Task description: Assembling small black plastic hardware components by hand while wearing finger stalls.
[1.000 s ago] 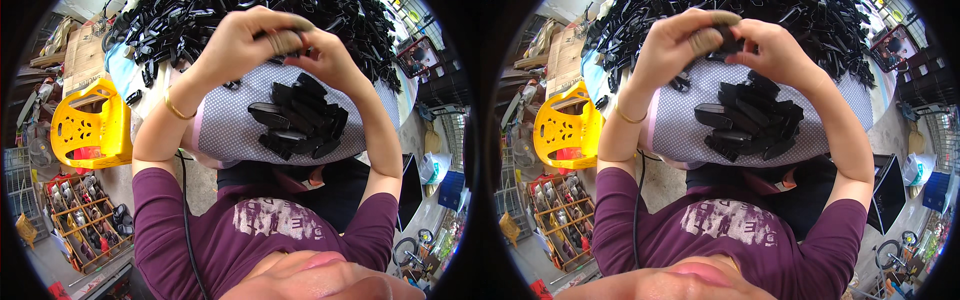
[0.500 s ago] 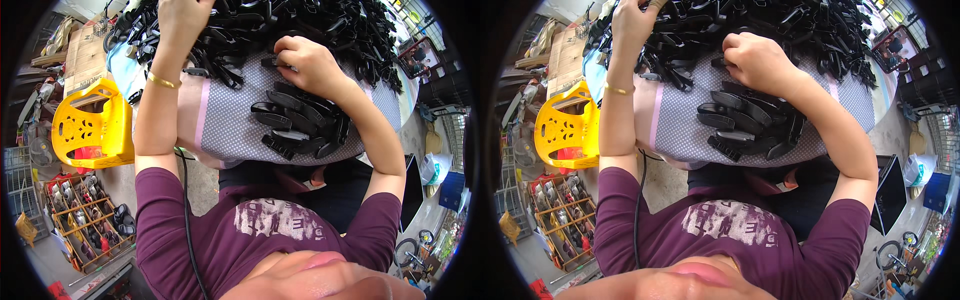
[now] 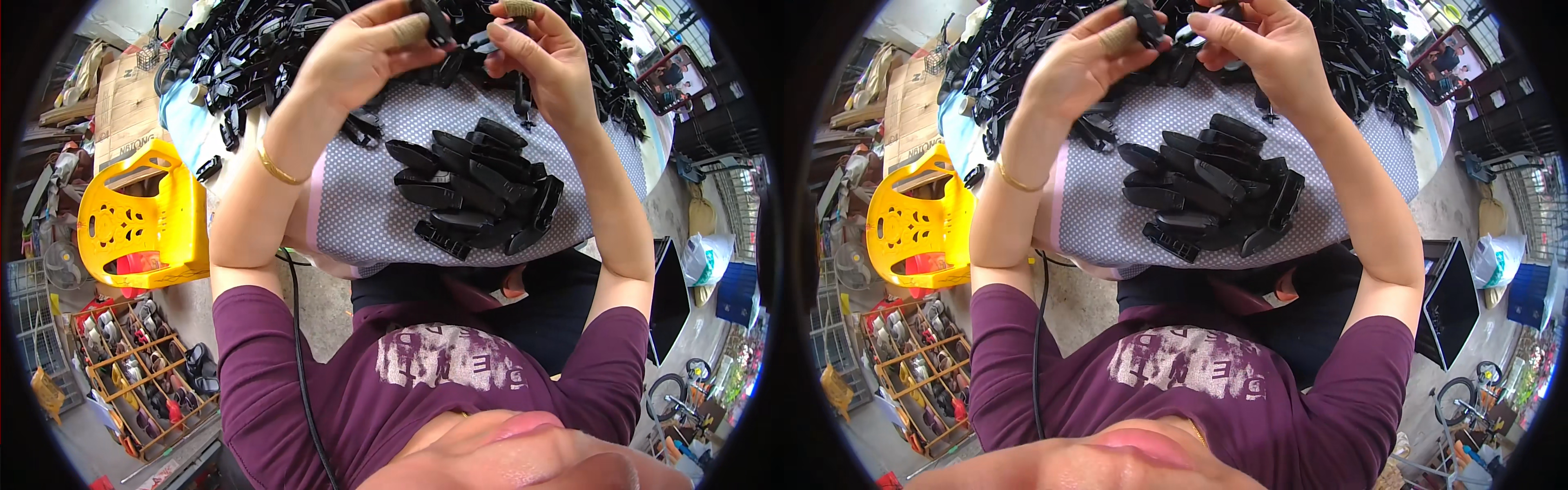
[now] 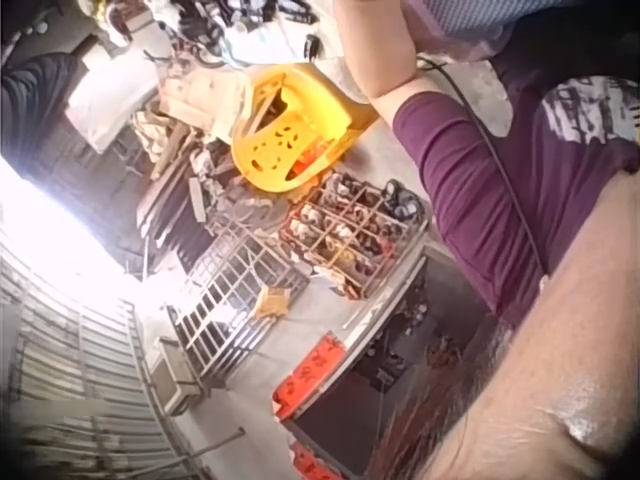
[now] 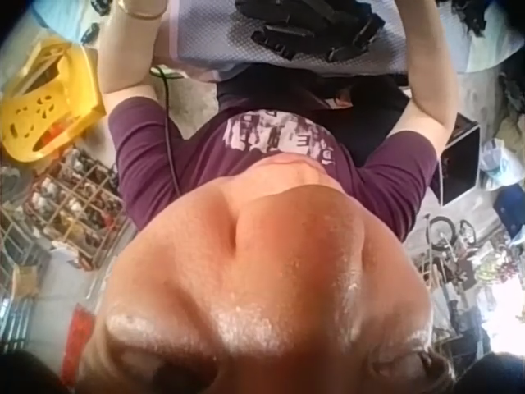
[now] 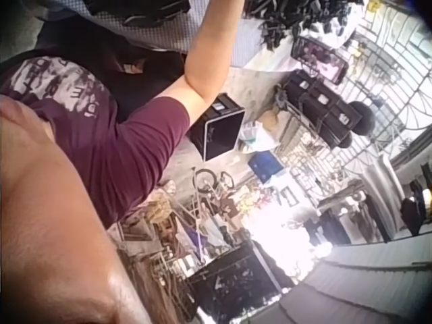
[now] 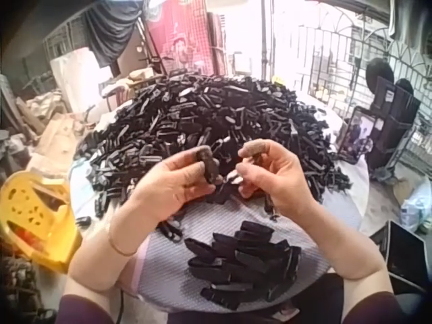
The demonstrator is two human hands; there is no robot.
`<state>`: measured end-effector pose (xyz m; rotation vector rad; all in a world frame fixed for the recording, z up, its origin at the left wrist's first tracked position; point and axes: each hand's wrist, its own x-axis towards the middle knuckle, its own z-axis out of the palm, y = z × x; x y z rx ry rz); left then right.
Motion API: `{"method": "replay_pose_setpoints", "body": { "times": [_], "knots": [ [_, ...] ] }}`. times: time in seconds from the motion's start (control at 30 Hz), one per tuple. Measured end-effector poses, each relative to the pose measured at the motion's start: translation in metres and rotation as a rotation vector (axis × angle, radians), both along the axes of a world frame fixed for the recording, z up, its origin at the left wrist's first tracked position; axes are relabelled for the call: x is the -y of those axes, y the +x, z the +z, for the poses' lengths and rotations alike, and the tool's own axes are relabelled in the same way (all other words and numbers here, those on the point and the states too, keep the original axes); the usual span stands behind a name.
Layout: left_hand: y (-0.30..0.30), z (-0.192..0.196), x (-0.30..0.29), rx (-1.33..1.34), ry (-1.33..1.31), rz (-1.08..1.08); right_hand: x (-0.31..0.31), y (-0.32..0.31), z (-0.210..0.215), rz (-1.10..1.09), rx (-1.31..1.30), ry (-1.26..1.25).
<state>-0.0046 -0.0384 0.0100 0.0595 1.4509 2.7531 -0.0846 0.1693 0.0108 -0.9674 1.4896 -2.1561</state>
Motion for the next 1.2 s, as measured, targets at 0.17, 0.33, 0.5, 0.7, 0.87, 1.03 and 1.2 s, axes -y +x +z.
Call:
{"method": "replay_pose_setpoints", "body": {
  "times": [0.17, 0.33, 0.5, 0.7, 0.87, 1.03, 1.2],
  "knots": [
    [0.000, -0.006, -0.029, -0.025, -0.008, 0.080, 0.003, 0.003, -0.001, -0.034, 0.072, 0.050],
    [0.007, -0.009, -0.033, -0.125, -0.159, 0.108, -0.001, -0.013, -0.010, 0.044, 0.058, 0.010],
    [-0.004, -0.021, -0.023, -0.862, -0.451, 0.079, 0.003, -0.008, -0.018, 0.010, -0.067, 0.228],
    [0.012, -0.007, -0.029, -0.261, -0.506, 0.193, 0.004, 0.006, -0.009, 0.047, -0.078, 0.164],
    [0.012, -0.004, -0.035, -0.361, -0.614, 0.335, 0.006, 0.012, -0.010, -0.026, -0.143, 0.218],
    [0.007, -0.013, -0.042, -0.320, -0.422, 0.344, 0.011, 0.020, -0.014, -0.203, -0.365, 0.277],
    [0.013, -0.002, -0.032, -0.176, -0.125, 0.164, 0.007, 0.015, -0.007, -0.024, -0.374, 0.363]
  ]
}}
